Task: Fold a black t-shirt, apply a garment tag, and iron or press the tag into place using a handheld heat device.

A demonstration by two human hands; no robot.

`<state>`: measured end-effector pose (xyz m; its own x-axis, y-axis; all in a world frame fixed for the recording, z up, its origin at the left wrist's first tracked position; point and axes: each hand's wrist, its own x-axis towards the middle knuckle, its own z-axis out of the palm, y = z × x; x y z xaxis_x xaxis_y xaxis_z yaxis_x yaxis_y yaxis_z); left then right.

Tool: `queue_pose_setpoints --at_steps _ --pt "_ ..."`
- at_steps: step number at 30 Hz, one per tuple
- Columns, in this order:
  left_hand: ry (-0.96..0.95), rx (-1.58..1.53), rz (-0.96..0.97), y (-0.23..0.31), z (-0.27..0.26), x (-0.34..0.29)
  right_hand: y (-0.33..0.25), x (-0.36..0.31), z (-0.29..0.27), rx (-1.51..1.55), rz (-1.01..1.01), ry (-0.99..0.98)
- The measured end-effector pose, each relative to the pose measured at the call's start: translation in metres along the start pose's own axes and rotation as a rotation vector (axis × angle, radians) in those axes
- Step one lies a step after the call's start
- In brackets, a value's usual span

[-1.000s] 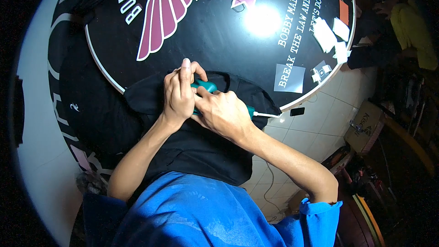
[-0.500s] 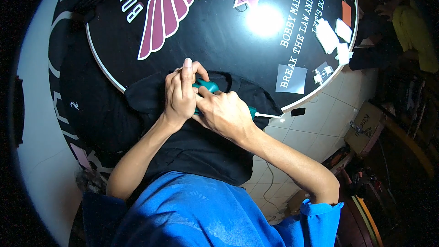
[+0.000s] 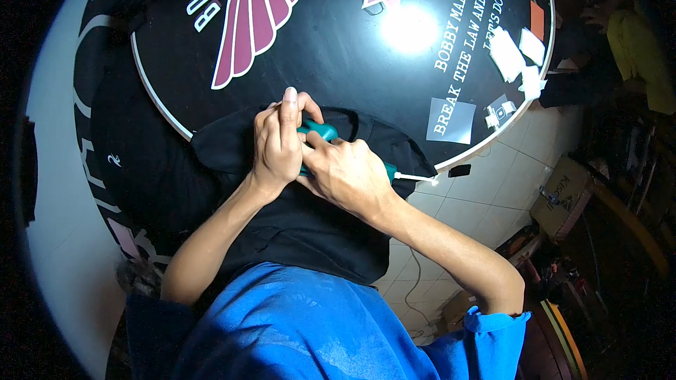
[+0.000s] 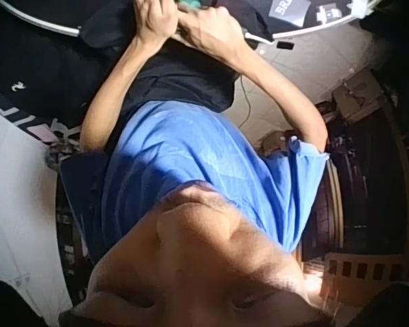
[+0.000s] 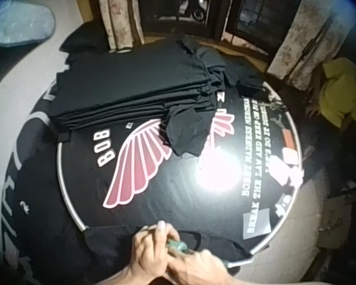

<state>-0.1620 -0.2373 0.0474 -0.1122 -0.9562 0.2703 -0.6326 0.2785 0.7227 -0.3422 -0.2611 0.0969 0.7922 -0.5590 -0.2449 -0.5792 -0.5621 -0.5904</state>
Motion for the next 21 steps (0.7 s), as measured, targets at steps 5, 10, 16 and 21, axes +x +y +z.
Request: queue_pose_setpoints --at_steps 5,10,16,21 --pt "-0.002 0.051 -0.002 0.0025 -0.0007 -0.003 0.0003 0.0004 -0.0001 0.007 -0.01 0.003" --pt "0.028 0.063 0.041 -0.0008 0.0026 -0.0046 0.0013 -0.0003 0.001 -0.016 -0.026 0.017" --pt "-0.023 0.03 0.002 -0.002 0.0004 -0.0057 0.0002 0.0002 0.0008 -0.021 -0.022 0.027" --pt "0.024 0.062 0.038 -0.0018 0.0032 -0.0081 -0.0002 0.0 0.0016 -0.021 -0.016 0.023"
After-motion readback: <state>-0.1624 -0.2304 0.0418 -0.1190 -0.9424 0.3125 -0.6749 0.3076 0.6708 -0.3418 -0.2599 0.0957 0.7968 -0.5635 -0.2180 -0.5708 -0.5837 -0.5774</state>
